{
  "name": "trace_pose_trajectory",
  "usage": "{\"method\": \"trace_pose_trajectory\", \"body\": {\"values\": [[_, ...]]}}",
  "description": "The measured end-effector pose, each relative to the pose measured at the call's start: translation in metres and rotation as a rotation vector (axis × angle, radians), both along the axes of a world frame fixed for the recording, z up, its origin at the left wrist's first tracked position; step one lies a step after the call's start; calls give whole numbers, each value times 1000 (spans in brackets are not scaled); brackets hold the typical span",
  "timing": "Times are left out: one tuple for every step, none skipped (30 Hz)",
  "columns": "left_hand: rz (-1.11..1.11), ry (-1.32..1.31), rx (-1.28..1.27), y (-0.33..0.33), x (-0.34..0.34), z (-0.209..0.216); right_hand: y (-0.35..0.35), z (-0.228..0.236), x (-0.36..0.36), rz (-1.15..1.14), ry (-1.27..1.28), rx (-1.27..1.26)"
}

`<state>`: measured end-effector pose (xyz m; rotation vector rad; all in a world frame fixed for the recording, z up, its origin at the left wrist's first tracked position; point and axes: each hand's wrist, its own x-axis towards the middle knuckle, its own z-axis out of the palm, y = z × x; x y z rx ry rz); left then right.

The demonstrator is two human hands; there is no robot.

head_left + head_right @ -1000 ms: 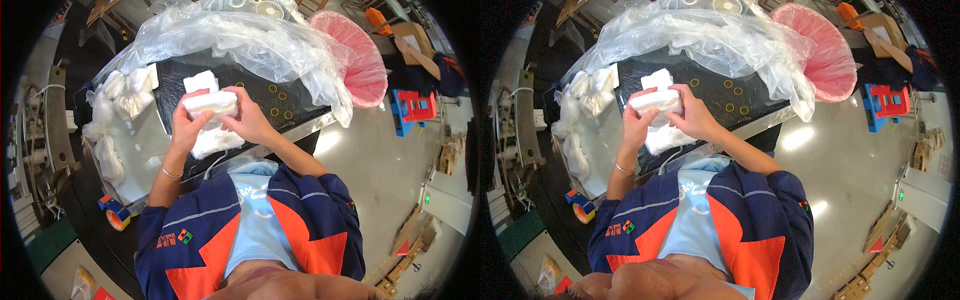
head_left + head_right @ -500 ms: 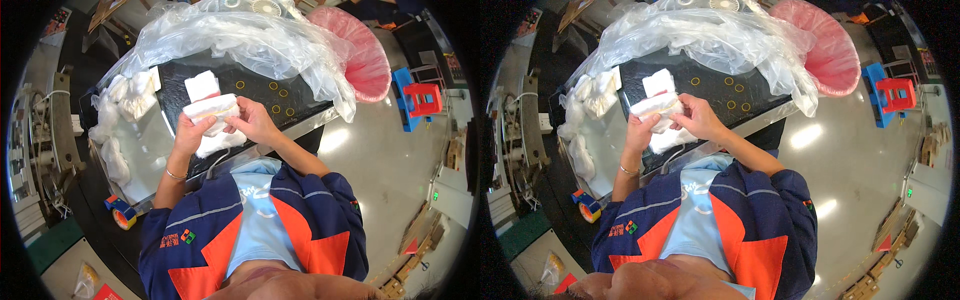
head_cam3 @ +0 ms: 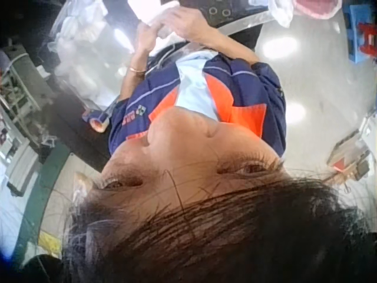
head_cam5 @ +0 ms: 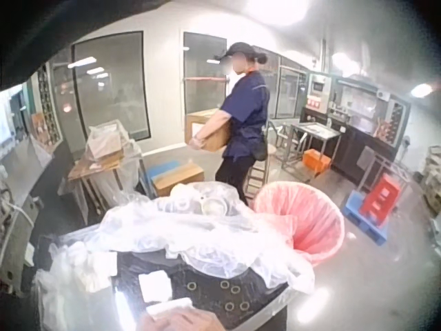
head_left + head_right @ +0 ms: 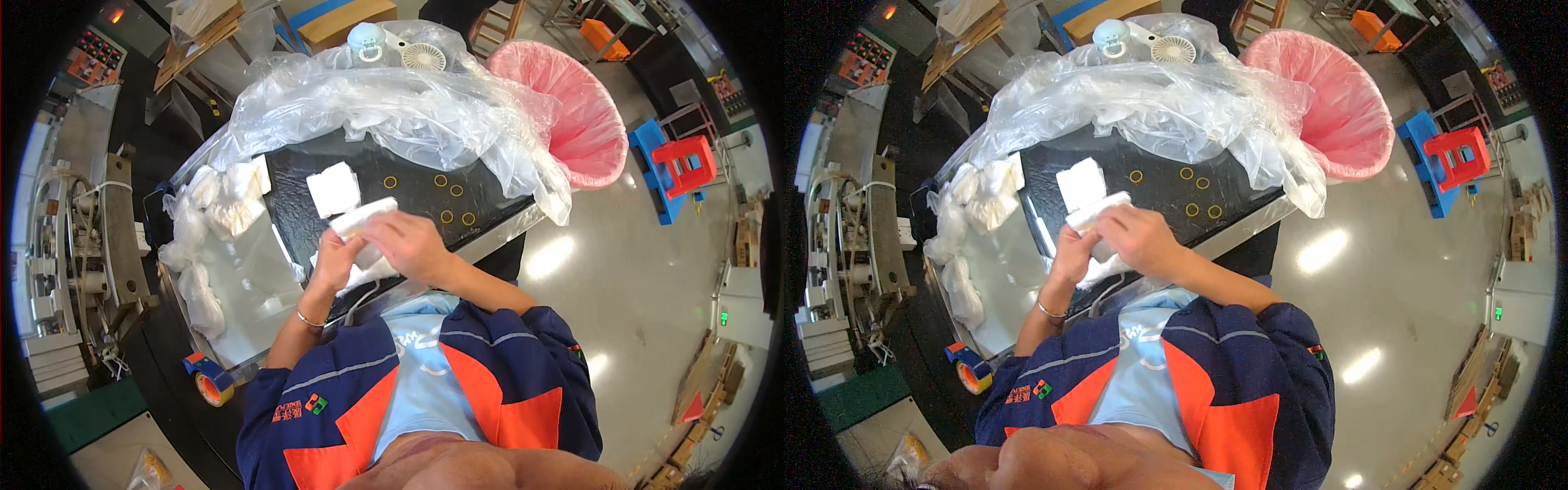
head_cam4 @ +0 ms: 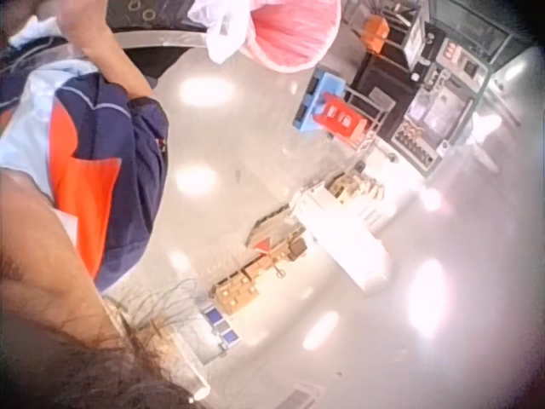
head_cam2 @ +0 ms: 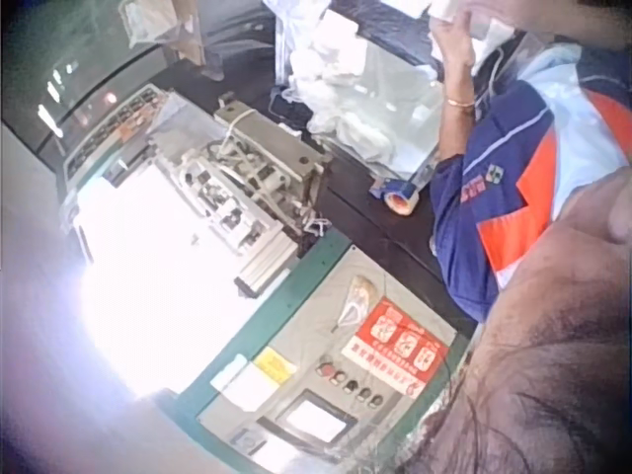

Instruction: The person folds white disposable fabric items and organizes them into bundles by hand on a workstation table.

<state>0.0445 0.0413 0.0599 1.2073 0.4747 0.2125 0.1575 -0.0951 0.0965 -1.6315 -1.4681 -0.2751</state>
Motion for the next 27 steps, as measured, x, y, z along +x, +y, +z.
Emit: {"method": "trace_pose_trajectory", "body": {"values": [[-19, 2, 63, -2, 2, 1, 2, -4, -5, -30, -34, -60], [-21, -1, 68, -3, 2, 4, 1, -4, -6, -31, -37, -55], [-51, 73, 154, -4, 2, 8, 1, -3, -8, -67, -81, -117], [-82, 150, 238, -5, 3, 11, 1, -1, -8, -103, -122, -180], [-65, 136, 294, -6, 5, 11, 2, 2, -7, -102, -116, -179], [-75, 150, 286, -5, 6, 11, 1, 5, -7, -106, -69, -269], [-88, 183, 397, -4, 7, 13, -4, 5, -11, -119, -11, -363], [-107, 213, 507, -2, 8, 12, -3, 2, -9, -123, -1, -334], [-51, 121, 490, -3, 5, 8, -5, 7, -11, -76, 4, -295], [-75, 78, 502, -5, 9, 12, -4, 9, -7, -33, -1, -255], [-143, 35, 736, -9, 9, 21, -1, 0, -9, -26, -59, -115], [-201, -19, 972, -13, 8, 29, 0, 1, -10, -35, -47, -123], [-213, -17, 965, -17, 7, 24, -1, 6, -9, -32, -60, -120], [-274, 30, 988, -21, 4, 18, -2, 11, -8, -26, -76, -116], [-330, 74, 1016, -22, 5, 17, -3, 13, -2, -115, 37, -129], [-331, 71, 1017, -25, 7, 17, -4, 10, 7, -117, 35, -128], [-218, 31, 939, -31, 11, 19, -6, 6, 18, -301, 153, -227], [-103, -5, 865, -33, 12, 21, -8, 0, 29, -480, 273, -321], [-103, 5, 903, -28, 13, 22, -14, -13, 40, -519, 266, -363], [-104, -10, 910, -25, 15, 25, -23, -28, 52, -565, 255, -403], [-100, 26, 889, -22, 13, 29, -32, -36, 59, -563, 245, -393], [-93, 66, 869, -22, 9, 35, -41, -41, 66, -596, 279, -474], [-80, 74, 823, -21, 8, 40, -50, -47, 72, -630, 314, -556], [-78, 65, 828, -20, 8, 40, -61, -59, 79, -633, 307, -548], [-60, 42, 769, -18, 7, 37, -71, -73, 85, -655, 268, -626], [-41, 22, 711, -15, 7, 33, -75, -79, 90, -673, 230, -705], [-8, -41, 704, -12, 8, 26, -74, -73, 91, -669, 224, -699]]}}
